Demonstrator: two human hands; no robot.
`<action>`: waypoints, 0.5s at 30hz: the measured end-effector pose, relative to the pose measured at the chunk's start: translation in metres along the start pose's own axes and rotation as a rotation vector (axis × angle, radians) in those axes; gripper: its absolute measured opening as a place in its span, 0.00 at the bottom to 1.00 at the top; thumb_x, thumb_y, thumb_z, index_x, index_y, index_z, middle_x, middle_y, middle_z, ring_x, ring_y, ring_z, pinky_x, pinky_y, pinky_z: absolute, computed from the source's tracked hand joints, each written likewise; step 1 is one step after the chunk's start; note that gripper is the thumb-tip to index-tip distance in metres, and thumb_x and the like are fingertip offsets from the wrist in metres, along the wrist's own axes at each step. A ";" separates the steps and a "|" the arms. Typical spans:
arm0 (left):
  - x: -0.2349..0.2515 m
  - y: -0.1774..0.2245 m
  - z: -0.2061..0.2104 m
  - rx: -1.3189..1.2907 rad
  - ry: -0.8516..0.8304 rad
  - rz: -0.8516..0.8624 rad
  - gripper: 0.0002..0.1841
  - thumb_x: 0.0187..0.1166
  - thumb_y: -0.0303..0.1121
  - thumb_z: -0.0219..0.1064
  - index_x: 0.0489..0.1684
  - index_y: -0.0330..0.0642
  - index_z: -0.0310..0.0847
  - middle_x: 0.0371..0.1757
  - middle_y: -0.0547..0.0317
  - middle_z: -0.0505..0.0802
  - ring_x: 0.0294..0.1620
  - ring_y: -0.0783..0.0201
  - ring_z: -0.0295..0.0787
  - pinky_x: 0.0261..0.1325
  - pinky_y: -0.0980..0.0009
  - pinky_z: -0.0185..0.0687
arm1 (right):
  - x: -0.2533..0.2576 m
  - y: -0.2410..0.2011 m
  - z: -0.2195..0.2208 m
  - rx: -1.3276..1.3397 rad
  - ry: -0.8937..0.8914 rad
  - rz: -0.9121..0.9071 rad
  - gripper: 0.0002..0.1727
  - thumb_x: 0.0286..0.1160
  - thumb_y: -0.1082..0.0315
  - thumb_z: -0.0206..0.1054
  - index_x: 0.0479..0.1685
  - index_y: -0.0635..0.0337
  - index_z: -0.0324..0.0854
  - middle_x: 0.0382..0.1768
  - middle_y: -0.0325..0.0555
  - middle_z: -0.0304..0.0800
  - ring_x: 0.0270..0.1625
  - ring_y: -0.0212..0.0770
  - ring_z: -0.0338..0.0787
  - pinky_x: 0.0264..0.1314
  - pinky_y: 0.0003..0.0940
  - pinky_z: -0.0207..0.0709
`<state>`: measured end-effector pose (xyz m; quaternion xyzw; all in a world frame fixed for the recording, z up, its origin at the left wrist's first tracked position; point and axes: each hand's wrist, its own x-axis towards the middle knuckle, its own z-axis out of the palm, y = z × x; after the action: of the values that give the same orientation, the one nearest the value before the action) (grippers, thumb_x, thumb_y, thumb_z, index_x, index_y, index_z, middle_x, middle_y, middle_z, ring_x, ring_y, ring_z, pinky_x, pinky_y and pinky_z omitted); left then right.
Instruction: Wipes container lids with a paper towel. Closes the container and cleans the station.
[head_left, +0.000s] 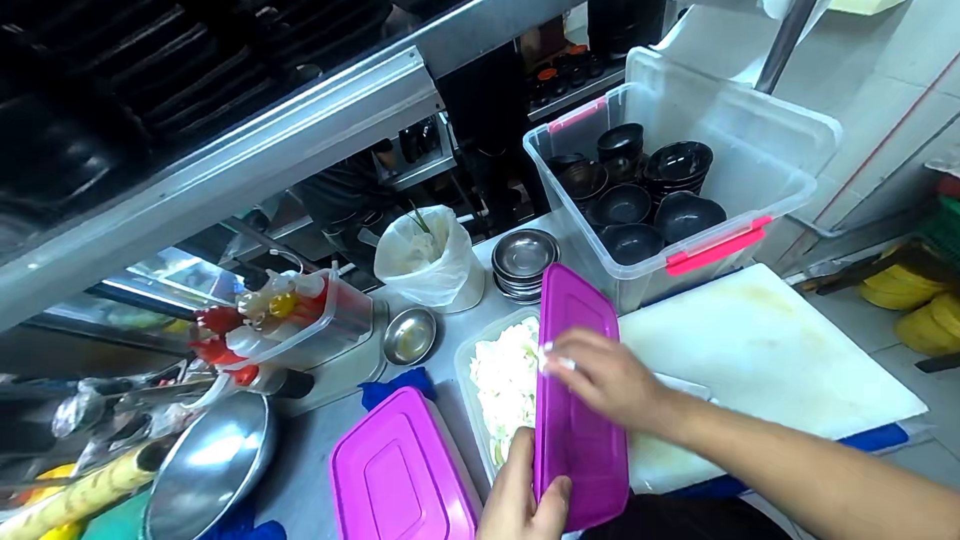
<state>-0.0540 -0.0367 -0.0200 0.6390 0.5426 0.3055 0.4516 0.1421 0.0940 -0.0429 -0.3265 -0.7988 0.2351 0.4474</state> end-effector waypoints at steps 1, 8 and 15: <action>0.001 0.003 -0.003 0.013 -0.019 0.003 0.20 0.77 0.29 0.66 0.67 0.38 0.70 0.51 0.58 0.92 0.49 0.68 0.93 0.52 0.63 0.94 | 0.012 0.007 -0.004 -0.026 0.039 0.063 0.13 0.86 0.60 0.64 0.47 0.57 0.91 0.48 0.42 0.91 0.47 0.35 0.91 0.52 0.33 0.89; -0.003 0.006 -0.018 -0.013 0.047 0.080 0.21 0.79 0.31 0.67 0.67 0.33 0.70 0.55 0.56 0.90 0.55 0.70 0.90 0.61 0.65 0.89 | -0.027 -0.059 0.027 0.241 -0.032 -0.007 0.12 0.85 0.61 0.64 0.47 0.60 0.89 0.45 0.48 0.90 0.50 0.37 0.90 0.55 0.30 0.87; 0.000 0.009 0.000 -0.527 0.306 0.359 0.45 0.69 0.43 0.81 0.85 0.42 0.57 0.73 0.61 0.84 0.70 0.67 0.84 0.72 0.65 0.84 | 0.017 -0.076 0.022 0.344 0.063 -0.009 0.10 0.84 0.62 0.66 0.48 0.57 0.90 0.44 0.38 0.89 0.45 0.27 0.88 0.48 0.23 0.86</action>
<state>-0.0503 -0.0371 -0.0123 0.5324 0.3855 0.6018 0.4536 0.0928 0.0533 0.0065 -0.2490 -0.7338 0.3559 0.5223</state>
